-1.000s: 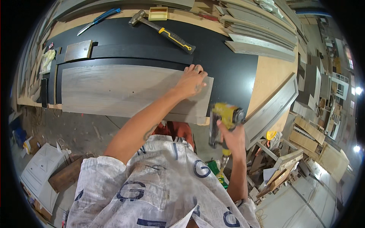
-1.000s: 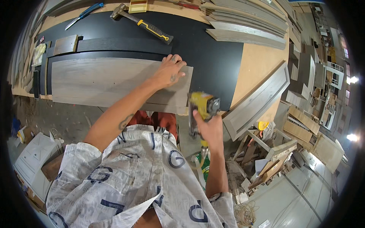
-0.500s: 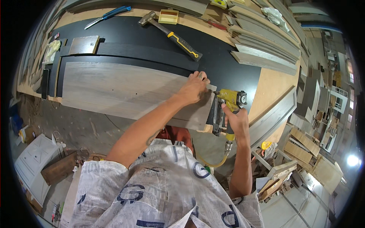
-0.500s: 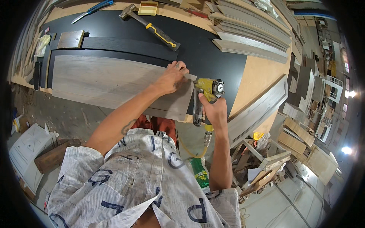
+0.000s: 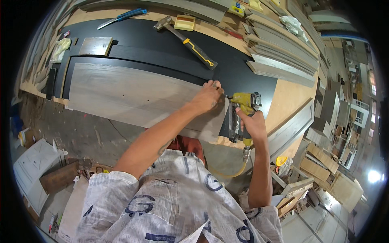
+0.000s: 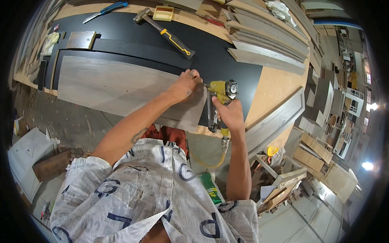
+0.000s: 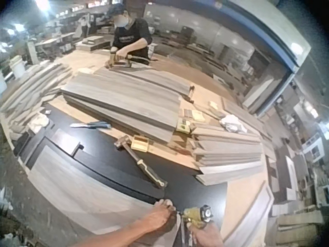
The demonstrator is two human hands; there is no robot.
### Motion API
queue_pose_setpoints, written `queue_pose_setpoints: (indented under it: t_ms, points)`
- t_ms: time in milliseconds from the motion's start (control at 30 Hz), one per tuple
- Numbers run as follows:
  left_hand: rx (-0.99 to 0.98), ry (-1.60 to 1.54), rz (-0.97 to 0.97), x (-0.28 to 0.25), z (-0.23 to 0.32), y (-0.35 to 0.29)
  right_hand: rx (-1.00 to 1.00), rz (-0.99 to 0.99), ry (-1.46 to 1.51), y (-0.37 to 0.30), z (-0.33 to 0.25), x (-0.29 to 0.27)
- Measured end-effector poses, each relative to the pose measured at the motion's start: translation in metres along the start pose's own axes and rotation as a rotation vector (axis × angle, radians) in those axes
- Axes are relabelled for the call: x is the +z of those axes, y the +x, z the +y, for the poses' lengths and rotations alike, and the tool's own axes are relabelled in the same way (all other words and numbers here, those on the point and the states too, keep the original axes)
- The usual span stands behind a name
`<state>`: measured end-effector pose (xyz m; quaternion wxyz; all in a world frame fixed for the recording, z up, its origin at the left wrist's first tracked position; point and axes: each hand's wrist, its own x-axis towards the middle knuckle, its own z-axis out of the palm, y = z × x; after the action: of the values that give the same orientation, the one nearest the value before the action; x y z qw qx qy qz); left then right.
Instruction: Assembling wooden furniture panels using a hammer and a nail gun.
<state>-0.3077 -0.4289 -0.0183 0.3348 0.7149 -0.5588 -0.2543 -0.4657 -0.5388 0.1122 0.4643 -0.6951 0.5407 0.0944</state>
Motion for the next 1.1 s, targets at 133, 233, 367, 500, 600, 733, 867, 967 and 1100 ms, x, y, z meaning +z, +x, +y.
queue_pose_setpoints:
  t_ms: [133,233,367,500,600,733,867,967,1100]
  points:
    - [-0.035,0.061,-0.036,-0.008,-0.004,-0.005,-0.092,-0.015,0.024,-0.005,-0.012,0.005]
    - [0.045,0.224,0.057,-0.023,-0.011,-0.019,-0.026,0.013,-0.168,-0.008,-0.020,-0.001]
    - [-0.030,0.292,0.162,-0.070,-0.056,-0.064,-0.109,0.072,-0.050,-0.030,-0.003,0.001]
    - [-0.049,0.319,0.155,-0.126,-0.102,-0.098,-0.048,0.085,0.227,-0.060,-0.017,0.041]
    - [0.026,0.416,0.141,-0.135,-0.112,-0.104,-0.008,0.162,0.298,-0.074,-0.038,0.086]
    - [0.055,0.483,0.155,-0.130,-0.112,-0.096,-0.004,0.222,0.335,-0.088,-0.072,0.132]
    - [0.082,0.436,0.083,-0.137,-0.114,-0.099,-0.009,0.202,0.326,-0.080,-0.085,0.160]
    - [0.087,0.380,0.090,-0.138,-0.118,-0.101,-0.016,0.230,0.302,-0.071,-0.105,0.166]
    - [0.075,0.348,0.087,-0.140,-0.117,-0.102,0.050,0.200,0.246,-0.054,-0.123,0.157]
